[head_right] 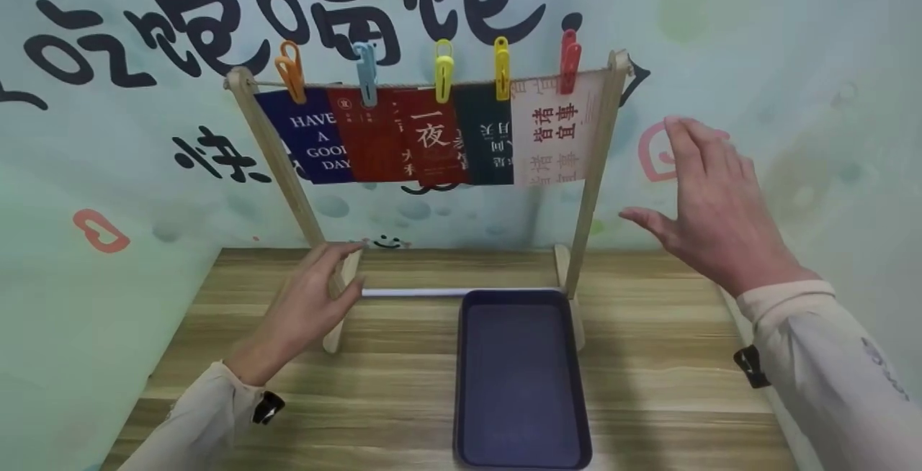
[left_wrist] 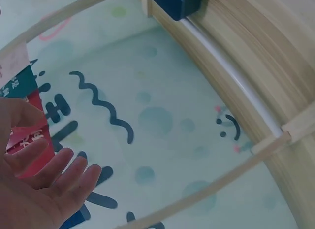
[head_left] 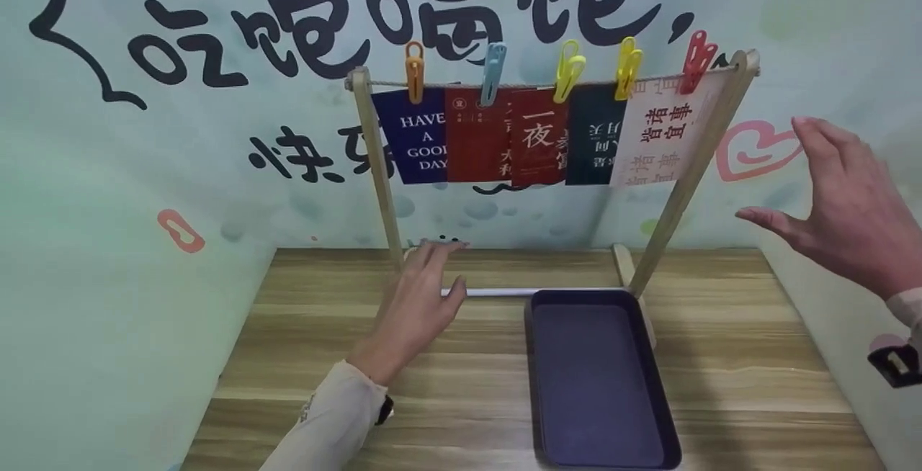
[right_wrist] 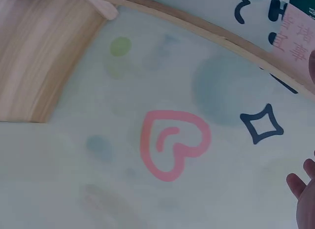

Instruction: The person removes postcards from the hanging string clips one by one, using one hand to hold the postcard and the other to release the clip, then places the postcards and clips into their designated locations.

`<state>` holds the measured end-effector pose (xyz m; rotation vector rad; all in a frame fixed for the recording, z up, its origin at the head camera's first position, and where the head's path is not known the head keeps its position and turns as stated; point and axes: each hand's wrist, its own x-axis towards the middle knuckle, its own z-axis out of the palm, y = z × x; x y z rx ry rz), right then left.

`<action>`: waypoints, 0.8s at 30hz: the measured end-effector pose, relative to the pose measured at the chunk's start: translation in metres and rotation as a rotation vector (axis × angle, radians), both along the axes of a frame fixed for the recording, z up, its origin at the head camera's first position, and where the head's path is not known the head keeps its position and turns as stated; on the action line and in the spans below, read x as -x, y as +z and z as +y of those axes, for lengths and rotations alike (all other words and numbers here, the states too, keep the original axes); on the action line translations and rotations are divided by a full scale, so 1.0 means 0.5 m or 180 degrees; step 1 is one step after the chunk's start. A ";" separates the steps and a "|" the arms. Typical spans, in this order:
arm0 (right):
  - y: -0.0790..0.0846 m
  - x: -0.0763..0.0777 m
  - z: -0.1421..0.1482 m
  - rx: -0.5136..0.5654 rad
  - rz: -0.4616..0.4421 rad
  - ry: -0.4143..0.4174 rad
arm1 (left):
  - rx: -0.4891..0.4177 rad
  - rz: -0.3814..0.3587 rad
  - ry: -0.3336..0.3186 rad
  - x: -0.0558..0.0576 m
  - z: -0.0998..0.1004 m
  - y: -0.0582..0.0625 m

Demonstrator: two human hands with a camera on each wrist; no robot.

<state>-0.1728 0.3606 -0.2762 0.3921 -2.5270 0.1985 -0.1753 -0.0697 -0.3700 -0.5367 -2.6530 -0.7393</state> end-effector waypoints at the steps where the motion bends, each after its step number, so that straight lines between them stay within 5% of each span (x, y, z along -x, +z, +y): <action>1: 0.008 0.002 0.000 -0.0012 -0.0002 -0.0013 | -0.0016 0.0023 -0.0033 0.002 0.008 0.004; 7: 0.056 0.022 -0.014 -0.0077 0.0046 0.0062 | -0.0258 0.0012 -0.0264 0.012 0.068 0.026; 17: 0.139 0.049 -0.089 -0.0115 0.0027 0.0179 | -0.1094 -0.0369 -0.0536 0.032 0.172 0.080; 24: 0.179 0.062 -0.116 -0.0287 -0.0129 0.0196 | -0.1388 -0.0473 -0.0738 0.049 0.232 0.082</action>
